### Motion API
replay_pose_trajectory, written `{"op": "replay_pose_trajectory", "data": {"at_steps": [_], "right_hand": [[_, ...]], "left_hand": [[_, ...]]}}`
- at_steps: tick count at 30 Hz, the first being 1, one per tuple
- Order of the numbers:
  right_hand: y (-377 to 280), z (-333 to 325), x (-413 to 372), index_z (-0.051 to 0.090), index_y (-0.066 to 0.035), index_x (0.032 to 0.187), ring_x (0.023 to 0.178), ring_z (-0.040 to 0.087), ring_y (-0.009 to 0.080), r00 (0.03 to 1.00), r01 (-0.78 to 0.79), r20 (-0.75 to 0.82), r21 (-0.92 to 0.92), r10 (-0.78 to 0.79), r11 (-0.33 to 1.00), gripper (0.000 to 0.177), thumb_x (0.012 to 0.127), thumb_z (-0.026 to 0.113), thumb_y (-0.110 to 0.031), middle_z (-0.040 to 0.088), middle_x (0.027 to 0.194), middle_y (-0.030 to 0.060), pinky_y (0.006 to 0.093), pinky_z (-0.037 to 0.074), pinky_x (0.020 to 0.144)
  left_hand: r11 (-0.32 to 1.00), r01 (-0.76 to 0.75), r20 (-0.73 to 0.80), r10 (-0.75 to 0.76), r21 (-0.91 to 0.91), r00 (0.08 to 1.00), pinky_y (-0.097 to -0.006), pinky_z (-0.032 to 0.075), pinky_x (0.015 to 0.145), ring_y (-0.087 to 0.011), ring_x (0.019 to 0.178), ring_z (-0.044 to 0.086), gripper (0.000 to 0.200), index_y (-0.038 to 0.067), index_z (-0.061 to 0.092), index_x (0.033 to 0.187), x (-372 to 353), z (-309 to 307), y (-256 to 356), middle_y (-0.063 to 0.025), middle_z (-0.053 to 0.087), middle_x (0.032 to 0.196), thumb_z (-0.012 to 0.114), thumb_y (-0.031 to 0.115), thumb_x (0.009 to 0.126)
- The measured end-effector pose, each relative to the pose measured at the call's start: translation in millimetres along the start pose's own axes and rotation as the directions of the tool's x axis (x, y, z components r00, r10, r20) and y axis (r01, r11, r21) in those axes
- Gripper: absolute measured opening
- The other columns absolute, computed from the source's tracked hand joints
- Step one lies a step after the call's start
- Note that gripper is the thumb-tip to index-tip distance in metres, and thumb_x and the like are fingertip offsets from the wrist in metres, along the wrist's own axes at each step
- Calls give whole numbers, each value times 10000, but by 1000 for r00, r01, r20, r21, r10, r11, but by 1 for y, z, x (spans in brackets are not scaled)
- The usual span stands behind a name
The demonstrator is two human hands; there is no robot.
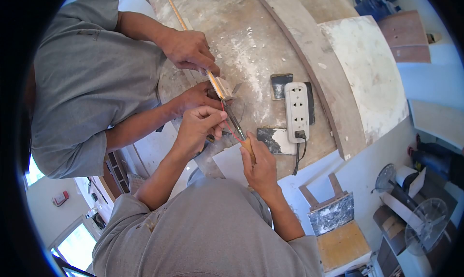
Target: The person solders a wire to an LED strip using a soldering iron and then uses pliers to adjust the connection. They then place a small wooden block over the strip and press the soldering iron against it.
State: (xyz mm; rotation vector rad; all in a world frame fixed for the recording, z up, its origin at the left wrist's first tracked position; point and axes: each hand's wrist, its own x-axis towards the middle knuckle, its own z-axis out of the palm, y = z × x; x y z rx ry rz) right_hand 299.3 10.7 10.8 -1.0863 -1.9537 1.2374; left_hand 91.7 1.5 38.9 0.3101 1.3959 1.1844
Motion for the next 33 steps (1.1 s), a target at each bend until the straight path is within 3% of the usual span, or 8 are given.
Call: {"op": "replay_pose_trajectory", "data": {"at_steps": [26, 33], "right_hand": [[-3, -4, 1, 577, 39, 1355, 750, 617, 332, 1000, -5, 5, -4, 5, 1000, 456, 915, 687, -13, 620, 870, 191, 392, 505, 696], [-7, -14, -1, 585, 43, 1353, 842, 666, 336, 999, -33, -30, 6, 33, 999, 445, 924, 682, -23, 669, 968, 205, 381, 530, 779]], "left_hand": [[999, 20, 22, -21, 32, 1000, -218, 451, 468, -87, 515, 584, 204, -1, 675, 797, 2, -2, 4, -44, 657, 697, 752, 136, 926], [999, 10, 6, -11, 43, 1000, -221, 446, 450, -89, 492, 574, 217, -1, 667, 782, 3, -1, 4, -43, 650, 684, 754, 138, 923]]}}
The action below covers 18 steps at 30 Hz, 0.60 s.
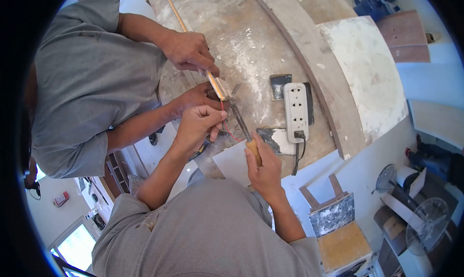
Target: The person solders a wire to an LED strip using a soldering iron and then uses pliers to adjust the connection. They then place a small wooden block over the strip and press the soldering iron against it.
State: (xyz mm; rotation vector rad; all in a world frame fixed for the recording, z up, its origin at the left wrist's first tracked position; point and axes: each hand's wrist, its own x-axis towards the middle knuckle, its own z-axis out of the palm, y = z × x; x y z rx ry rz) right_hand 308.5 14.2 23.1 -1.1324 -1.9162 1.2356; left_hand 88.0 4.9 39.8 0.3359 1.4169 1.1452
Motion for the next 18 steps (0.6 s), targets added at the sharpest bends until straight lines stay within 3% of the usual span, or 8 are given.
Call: {"op": "replay_pose_trajectory", "data": {"at_steps": [8, 18], "right_hand": [[3, -5, 3, 587, 58, 1346, 866, 674, 349, 999, 48, -24, -30, -49, 998, 441, 923, 681, -27, 683, 1005, 216, 395, 531, 794], [6, -1, 2, 587, 61, 1344, 885, 677, 354, 1000, -9, -10, -16, 9, 1000, 436, 926, 676, -27, 687, 1017, 220, 396, 531, 808]], "left_hand": [[1000, 0, 6, 0, 8, 1000, -220, 448, 445, -89, 489, 577, 233, 9, 664, 766, 0, -1, -4, -39, 647, 673, 761, 153, 922], [999, 4, 17, -5, 45, 1000, -223, 439, 467, -80, 508, 570, 244, 2, 670, 796, -4, 0, -1, -30, 640, 682, 732, 180, 950]]}}
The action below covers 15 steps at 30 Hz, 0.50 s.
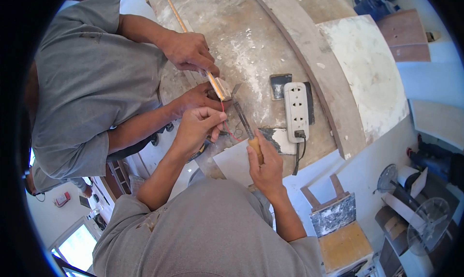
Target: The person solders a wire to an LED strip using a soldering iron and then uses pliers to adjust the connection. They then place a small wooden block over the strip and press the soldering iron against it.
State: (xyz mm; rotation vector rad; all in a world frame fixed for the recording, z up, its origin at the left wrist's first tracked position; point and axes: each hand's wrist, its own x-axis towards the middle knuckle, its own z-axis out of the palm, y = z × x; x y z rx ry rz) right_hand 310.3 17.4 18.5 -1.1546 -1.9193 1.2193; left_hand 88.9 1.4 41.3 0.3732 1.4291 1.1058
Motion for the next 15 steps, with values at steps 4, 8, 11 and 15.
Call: {"op": "replay_pose_trajectory", "data": {"at_steps": [4, 8, 11, 15], "right_hand": [[-1, -2, 0, 590, 65, 1336, 907, 682, 356, 999, -39, 4, 10, 39, 999, 420, 935, 665, -35, 692, 1046, 225, 397, 533, 823], [0, -1, 0, 590, 70, 1330, 916, 684, 362, 1000, -6, -8, 11, 6, 1000, 413, 939, 660, -45, 693, 1058, 233, 397, 535, 831], [-2, 0, 0, 587, 74, 1329, 923, 688, 369, 999, -38, 1, 32, 38, 999, 418, 936, 659, -48, 692, 1071, 240, 399, 537, 837], [-1, 4, 2, 584, 74, 1333, 941, 692, 375, 999, 25, -27, 33, -24, 999, 428, 929, 658, -44, 691, 1086, 244, 402, 539, 846]], "left_hand": [[997, -12, 4, 12, 72, 1000, -222, 436, 475, -72, 539, 574, 245, -6, 674, 838, -6, -4, -3, -28, 641, 704, 696, 193, 979], [995, -6, 44, 2, 103, 999, -201, 458, 473, -73, 572, 594, 206, -43, 677, 1017, -14, -5, 0, -53, 669, 803, 659, 162, 1006], [998, -11, 21, 10, 54, 1000, -201, 481, 480, -82, 580, 612, 210, -49, 659, 1064, -18, 1, 5, -74, 689, 832, 643, 155, 1015], [1000, 16, 38, -16, 7, 999, -203, 482, 471, -89, 558, 613, 203, -51, 658, 1053, -15, -4, -1, -104, 716, 866, 640, 148, 1014]]}}
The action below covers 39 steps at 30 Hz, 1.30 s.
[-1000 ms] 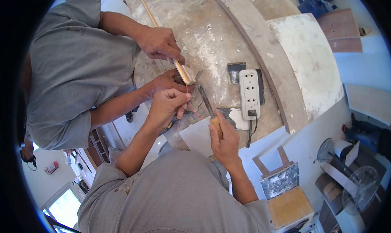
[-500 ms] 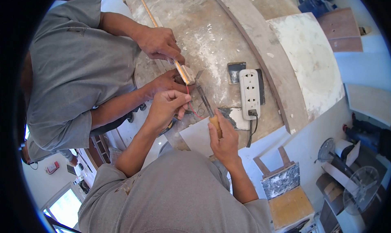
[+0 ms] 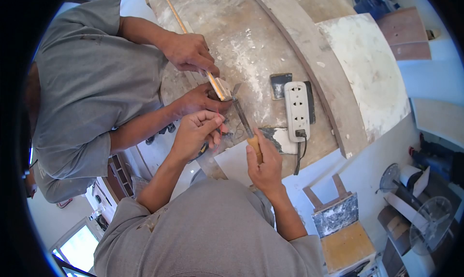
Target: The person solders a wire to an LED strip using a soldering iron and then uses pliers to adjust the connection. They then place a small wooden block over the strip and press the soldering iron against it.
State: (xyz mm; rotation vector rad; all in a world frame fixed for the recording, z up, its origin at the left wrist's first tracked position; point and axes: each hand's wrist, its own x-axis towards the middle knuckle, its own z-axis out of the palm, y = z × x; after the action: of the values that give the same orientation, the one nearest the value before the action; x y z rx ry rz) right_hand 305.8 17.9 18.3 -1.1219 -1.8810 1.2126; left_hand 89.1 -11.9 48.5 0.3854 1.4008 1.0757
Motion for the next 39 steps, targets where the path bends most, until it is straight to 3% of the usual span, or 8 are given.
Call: {"op": "replay_pose_trajectory", "data": {"at_steps": [5, 8, 11, 14, 26, 39], "right_hand": [[6, 5, -6, 579, 70, 1341, 952, 687, 383, 999, 42, 28, -14, -42, 999, 438, 923, 659, -33, 689, 1083, 244, 409, 540, 846], [0, 3, -8, 593, 66, 1326, 1055, 705, 358, 994, -67, 88, -4, 67, 998, 398, 956, 650, -68, 689, 1191, 253, 390, 534, 925], [0, 7, -7, 593, 69, 1321, 1061, 702, 368, 996, -51, 73, 2, 50, 999, 394, 955, 652, -62, 688, 1199, 253, 397, 535, 927], [0, 9, -5, 577, 74, 1322, 893, 676, 384, 999, 9, 54, -7, -8, 1000, 414, 925, 655, -12, 675, 1018, 245, 402, 534, 798], [3, 13, -5, 568, 84, 1331, 918, 685, 398, 998, 45, 49, 11, -46, 999, 407, 942, 634, -19, 677, 1038, 263, 407, 536, 816], [1, 10, -9, 561, 91, 1340, 1027, 685, 420, 991, -78, 116, 54, 71, 996, 400, 968, 609, -49, 674, 1138, 290, 414, 532, 897]], "left_hand": [[999, 22, 5, -22, -43, 1000, -200, 459, 456, -84, 526, 597, 192, -43, 680, 981, 3, -1, 1, -102, 720, 833, 647, 145, 1005], [999, 11, -11, -11, -45, 1000, -198, 450, 454, -80, 524, 595, 199, -38, 684, 959, 4, 1, 1, -98, 720, 822, 641, 150, 1008], [999, -2, -15, 1, -47, 1000, -196, 448, 453, -79, 529, 600, 208, -37, 682, 965, 6, 1, 1, -99, 724, 832, 630, 159, 1014], [998, -6, -21, 5, -55, 1000, -195, 450, 455, -78, 536, 605, 211, -36, 678, 974, 8, 2, 0, -100, 725, 836, 625, 164, 1017], [996, -31, -20, 29, -81, 999, -201, 451, 464, -75, 549, 605, 195, -35, 668, 1010, 9, 2, -5, -99, 722, 838, 611, 150, 1028], [996, -25, -28, 23, -90, 999, -208, 459, 474, -79, 541, 601, 188, -25, 663, 998, 11, 2, -8, -90, 712, 828, 607, 152, 1031]]}}
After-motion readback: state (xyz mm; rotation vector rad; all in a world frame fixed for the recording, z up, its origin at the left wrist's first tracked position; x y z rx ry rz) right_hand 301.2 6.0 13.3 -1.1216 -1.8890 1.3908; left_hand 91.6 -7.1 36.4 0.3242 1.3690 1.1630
